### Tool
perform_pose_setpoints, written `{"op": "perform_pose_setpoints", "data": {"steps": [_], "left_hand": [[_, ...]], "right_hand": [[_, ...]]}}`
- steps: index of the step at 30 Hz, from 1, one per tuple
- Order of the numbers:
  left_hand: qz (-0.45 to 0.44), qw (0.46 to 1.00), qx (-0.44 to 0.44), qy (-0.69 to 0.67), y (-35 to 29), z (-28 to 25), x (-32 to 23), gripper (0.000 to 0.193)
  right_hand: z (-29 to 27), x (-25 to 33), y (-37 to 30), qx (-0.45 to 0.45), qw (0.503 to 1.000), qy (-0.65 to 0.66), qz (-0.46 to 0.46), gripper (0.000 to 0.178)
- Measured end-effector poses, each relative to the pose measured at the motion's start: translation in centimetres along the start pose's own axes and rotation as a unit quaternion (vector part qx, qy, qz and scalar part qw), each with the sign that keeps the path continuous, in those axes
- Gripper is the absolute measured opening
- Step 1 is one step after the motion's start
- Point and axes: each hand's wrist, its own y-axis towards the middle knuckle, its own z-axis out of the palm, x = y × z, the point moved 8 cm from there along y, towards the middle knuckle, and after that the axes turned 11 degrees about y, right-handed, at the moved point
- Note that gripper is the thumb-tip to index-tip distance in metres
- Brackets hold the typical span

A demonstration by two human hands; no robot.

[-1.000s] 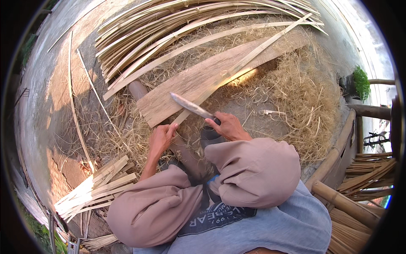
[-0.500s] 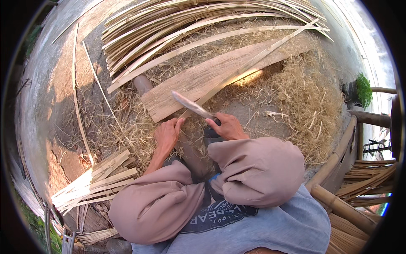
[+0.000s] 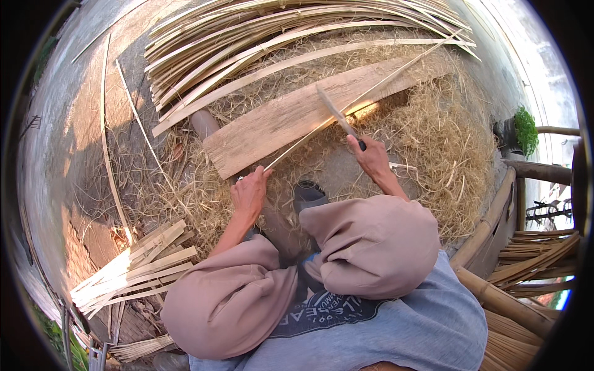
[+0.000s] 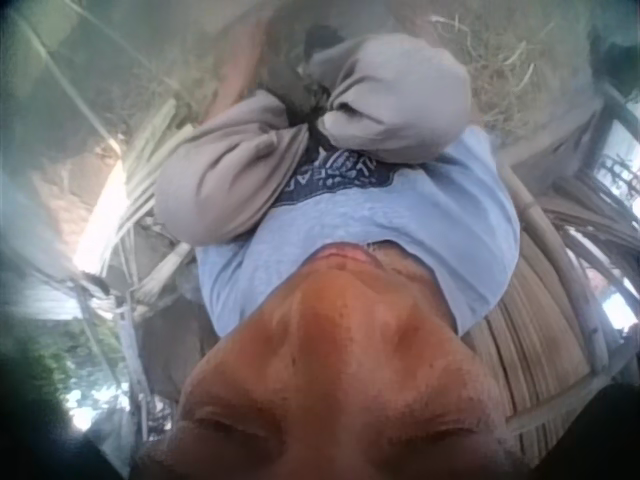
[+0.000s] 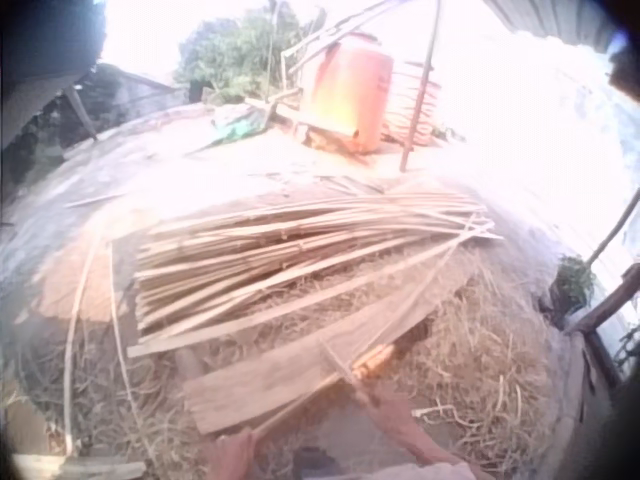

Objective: The person sits on the ground and uses a knife to split long bamboo strips into thinner slats. They repeatedly position the bamboo on a wooden board, strike it with the knife, and separate the resulting pieces.

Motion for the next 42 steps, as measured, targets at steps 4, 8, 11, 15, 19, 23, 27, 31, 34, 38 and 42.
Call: {"op": "perform_pose_setpoints", "data": {"steps": [4,8,11,15,19,23,27,31,34,38,42], "left_hand": [[0.032,0.999,-0.039,0.015,-0.1,0.1,-0.5,0.041],[0.006,0.999,-0.007,-0.049,0.5,0.0,0.1,0.045],[-0.027,0.969,0.143,-0.197,1.9,2.2,1.7,0.054],[-0.073,0.889,0.296,-0.341,1.8,4.4,3.0,0.064],[-0.062,0.913,0.264,-0.305,1.6,3.5,2.7,0.065],[-0.057,0.922,0.242,-0.296,1.4,3.0,2.8,0.064],[-0.093,0.878,0.314,-0.348,1.8,3.9,2.5,0.063],[-0.101,0.834,0.375,-0.392,1.1,3.3,3.1,0.061],[-0.101,0.839,0.371,-0.385,1.0,2.9,2.8,0.059],[-0.065,0.849,0.362,-0.379,1.8,2.5,1.6,0.059],[-0.063,0.918,0.252,-0.300,2.3,0.7,3.0,0.050]], "right_hand": [[3.7,4.1,-5.1,0.056,0.992,-0.049,-0.101,0.061],[-6.5,-5.8,4.0,-0.113,0.993,-0.016,0.043,0.066],[-8.7,-9.7,6.0,-0.160,0.971,0.103,0.144,0.069],[2.2,-1.8,0.9,-0.013,0.999,0.045,0.018,0.064],[8.1,1.8,-4.4,0.018,0.990,0.038,-0.135,0.061],[-3.3,-8.6,5.1,-0.129,0.985,0.073,0.086,0.068],[-12.3,-11.5,8.1,-0.180,0.979,0.062,0.077,0.072],[2.8,-2.0,0.8,0.011,0.995,0.095,0.010,0.064],[7.8,0.3,-4.7,0.004,0.990,0.033,-0.134,0.060],[-5.0,-13.7,4.8,-0.198,0.969,0.096,0.114,0.073],[-13.7,-10.5,8.7,-0.205,0.973,0.061,0.090,0.072]]}}
